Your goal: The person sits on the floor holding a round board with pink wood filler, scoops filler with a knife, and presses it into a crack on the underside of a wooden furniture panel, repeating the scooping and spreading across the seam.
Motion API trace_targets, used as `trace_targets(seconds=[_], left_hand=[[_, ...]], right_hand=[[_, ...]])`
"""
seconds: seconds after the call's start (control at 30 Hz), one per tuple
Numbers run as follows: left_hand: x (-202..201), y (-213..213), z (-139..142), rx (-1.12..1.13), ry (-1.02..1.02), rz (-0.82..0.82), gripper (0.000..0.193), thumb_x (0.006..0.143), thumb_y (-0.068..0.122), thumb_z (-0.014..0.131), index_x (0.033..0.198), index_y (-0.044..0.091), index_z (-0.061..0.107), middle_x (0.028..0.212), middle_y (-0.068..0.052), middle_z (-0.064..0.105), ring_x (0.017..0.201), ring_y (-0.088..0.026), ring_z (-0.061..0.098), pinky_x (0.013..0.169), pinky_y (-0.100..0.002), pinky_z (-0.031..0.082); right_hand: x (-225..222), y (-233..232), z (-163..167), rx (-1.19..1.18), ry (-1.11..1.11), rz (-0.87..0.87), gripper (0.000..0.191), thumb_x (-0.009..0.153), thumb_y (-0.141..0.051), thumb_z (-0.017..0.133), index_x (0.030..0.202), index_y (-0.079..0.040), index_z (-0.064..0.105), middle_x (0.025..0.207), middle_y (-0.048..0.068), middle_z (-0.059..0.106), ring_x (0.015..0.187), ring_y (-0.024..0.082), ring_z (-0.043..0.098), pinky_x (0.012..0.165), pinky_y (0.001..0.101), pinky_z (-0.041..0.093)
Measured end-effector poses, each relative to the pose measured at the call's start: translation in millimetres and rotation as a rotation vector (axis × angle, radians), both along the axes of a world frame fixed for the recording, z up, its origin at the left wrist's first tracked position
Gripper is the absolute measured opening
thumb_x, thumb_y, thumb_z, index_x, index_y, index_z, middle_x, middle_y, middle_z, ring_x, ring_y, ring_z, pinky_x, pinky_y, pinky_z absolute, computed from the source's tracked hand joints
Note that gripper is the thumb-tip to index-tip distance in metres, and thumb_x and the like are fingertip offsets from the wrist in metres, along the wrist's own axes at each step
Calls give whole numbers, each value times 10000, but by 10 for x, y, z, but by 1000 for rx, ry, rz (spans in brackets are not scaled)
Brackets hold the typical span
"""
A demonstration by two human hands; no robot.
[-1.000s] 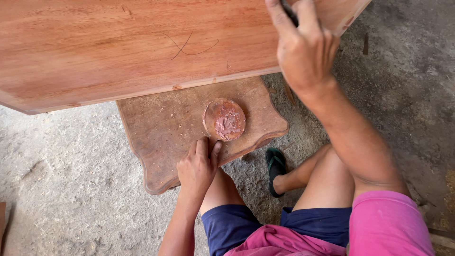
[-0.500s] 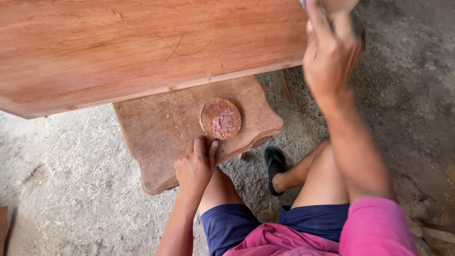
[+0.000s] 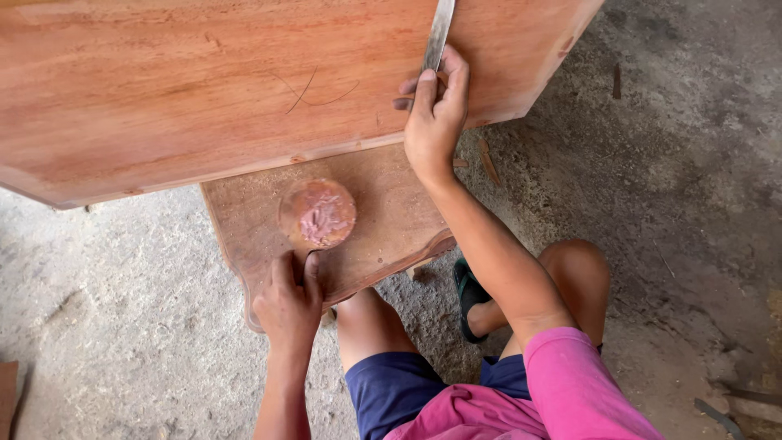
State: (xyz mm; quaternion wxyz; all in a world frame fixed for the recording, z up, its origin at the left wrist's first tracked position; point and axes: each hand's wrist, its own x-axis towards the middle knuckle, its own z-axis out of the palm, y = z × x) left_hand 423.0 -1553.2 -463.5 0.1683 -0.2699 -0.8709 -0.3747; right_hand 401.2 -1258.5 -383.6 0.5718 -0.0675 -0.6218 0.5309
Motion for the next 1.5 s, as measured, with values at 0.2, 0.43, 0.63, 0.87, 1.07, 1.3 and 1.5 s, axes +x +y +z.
trace_targets(seconds=[0.2,0.43,0.63,0.87,1.07,1.3,1.5], left_hand=[[-4,87,-9,-67,-6,69,260,981,308,707,1027,61,640,865,-153,722,687,-397,691,570,-489,520],[-24,83,-24,-11,16,111,265,977,295,705,1059,52,638,871,-173,721,692,-409,690,562,-496,520],[-24,95,-42,-44,14,127,268,968,297,714,1046,52,642,866,-185,725,674,-420,686,559,-504,519],[-16,92,-7,-31,20,99,254,971,287,704,1026,50,631,883,-160,715,688,-414,687,553,-500,516],[-12,105,8,-54,2,99,248,976,292,702,984,59,616,877,-149,714,690,-408,686,550,-499,515],[-5,86,-5,-27,56,82,246,973,288,698,1020,62,612,868,-141,701,680,-404,683,552,-499,516],[-3,85,-22,-52,43,76,251,980,296,701,1031,65,615,877,-139,709,660,-409,676,529,-507,506]], right_hand=[[-429,-336,50,-6,0,-25,270,1095,-5,460,1353,-38,530,859,55,673,680,114,665,587,259,622],[-703,-800,-2,-81,-16,54,261,1096,9,504,1353,-17,543,801,55,645,683,109,623,604,252,543],[-561,-519,-24,233,-53,-74,237,1114,-15,507,1349,-33,537,883,5,692,747,89,693,620,233,619],[-588,-330,-52,322,-63,-141,321,1084,25,499,1400,-29,518,984,54,651,784,115,680,621,238,636],[-536,-286,-23,354,-107,-141,277,1096,5,515,1369,-31,552,957,41,666,756,106,662,601,241,576],[-559,-258,22,450,-81,-133,264,1098,4,501,1354,-27,556,1073,71,637,820,112,682,650,245,617],[-365,26,232,442,-150,-236,226,1089,-3,531,1306,-32,587,969,49,649,734,110,665,585,240,602]])
